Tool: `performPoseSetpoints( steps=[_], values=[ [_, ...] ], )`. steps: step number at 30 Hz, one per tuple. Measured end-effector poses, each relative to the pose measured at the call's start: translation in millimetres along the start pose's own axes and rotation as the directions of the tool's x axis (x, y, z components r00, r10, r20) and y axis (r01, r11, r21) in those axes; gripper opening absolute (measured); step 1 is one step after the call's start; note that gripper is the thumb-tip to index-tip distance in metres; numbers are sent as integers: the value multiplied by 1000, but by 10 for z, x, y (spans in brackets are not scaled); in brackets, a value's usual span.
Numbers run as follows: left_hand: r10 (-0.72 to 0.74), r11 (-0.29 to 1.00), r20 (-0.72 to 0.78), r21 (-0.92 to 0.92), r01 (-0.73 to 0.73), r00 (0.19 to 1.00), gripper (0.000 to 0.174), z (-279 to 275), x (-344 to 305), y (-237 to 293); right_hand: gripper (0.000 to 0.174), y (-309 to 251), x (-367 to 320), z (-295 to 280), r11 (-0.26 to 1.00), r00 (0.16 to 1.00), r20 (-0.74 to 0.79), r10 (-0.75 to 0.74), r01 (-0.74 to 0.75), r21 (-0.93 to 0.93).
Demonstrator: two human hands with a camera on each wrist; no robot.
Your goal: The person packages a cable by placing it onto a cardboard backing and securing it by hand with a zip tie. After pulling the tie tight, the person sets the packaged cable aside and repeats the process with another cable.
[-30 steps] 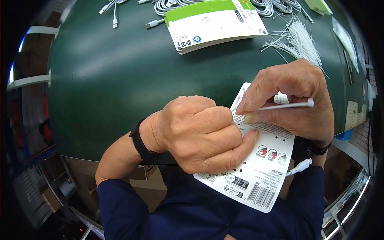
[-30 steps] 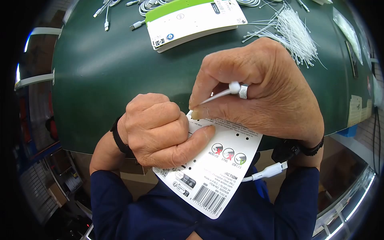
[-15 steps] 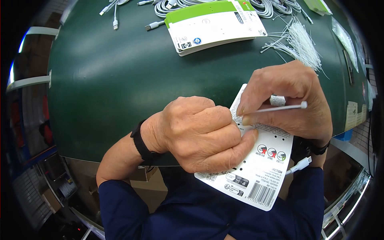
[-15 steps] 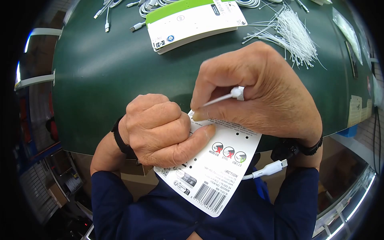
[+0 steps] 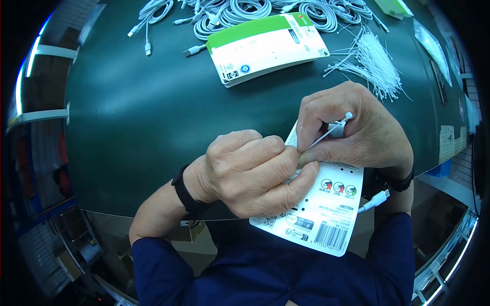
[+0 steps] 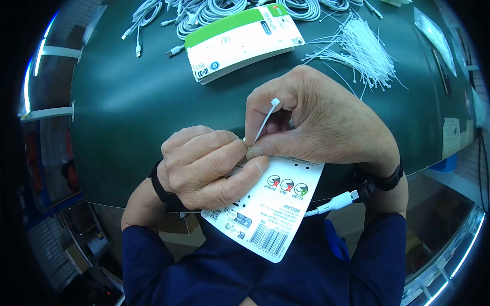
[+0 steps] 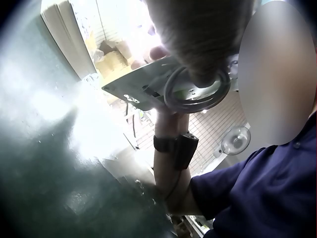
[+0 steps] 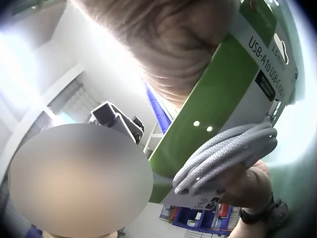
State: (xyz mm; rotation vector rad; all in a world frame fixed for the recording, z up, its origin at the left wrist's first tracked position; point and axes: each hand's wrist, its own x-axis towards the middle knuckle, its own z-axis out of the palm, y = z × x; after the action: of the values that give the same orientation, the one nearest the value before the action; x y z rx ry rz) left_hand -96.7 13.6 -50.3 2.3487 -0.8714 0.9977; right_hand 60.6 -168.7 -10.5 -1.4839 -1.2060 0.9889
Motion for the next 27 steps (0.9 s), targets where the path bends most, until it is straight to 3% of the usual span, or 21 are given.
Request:
performPoseSetpoints(
  steps=[4,7,8,9,11,12,14,15,17,18,20,21,25,27],
  values=[
    [-14,1000,-1,-17,14,1000,41,-10,27,-8,14,19,25,-38,999,999,42,-32,33,-31],
    [-41,994,17,-97,43,999,43,-31,27,-39,30,-123,20,-55,997,992,-95,78,-75,36],
    [-65,987,-26,-150,60,998,40,-7,41,-84,38,-103,18,-87,999,987,-160,18,-13,31],
    [-107,976,-49,-196,96,993,38,-2,47,-98,36,-61,29,-83,983,952,-307,14,42,177],
    [-310,920,-101,-283,271,945,35,16,21,-106,26,-16,32,-131,975,751,-633,-186,220,-26],
    [-446,862,-118,-324,390,887,33,8,16,-98,25,21,-1,-169,960,677,-693,-248,267,-83],
    [-534,833,-179,-280,478,826,27,19,25,-161,21,89,-50,-246,915,506,-780,-367,346,-206],
    [-575,812,-209,-263,521,791,24,20,40,-191,20,91,-35,-231,888,490,-759,-429,384,-254],
    [-819,511,-92,-564,648,566,21,-14,134,-187,17,85,-36,-166,821,450,-707,-546,455,-345],
    [-908,306,-22,-718,625,419,20,-12,200,-199,17,83,-11,-127,758,457,-608,-649,456,-466],
    [-947,179,-5,-840,512,322,19,18,340,-252,24,-9,16,-11,654,555,-415,-721,346,-673],
    [-961,114,15,-889,443,277,19,29,392,-278,30,-17,76,46,575,532,-344,-774,363,-733],
    [-966,80,21,-924,374,258,25,150,464,-331,34,15,159,143,306,543,-133,-829,242,-921],
    [-967,72,18,-937,341,256,26,217,536,-292,33,92,172,149,265,548,-133,-825,168,-950]
  ],
)
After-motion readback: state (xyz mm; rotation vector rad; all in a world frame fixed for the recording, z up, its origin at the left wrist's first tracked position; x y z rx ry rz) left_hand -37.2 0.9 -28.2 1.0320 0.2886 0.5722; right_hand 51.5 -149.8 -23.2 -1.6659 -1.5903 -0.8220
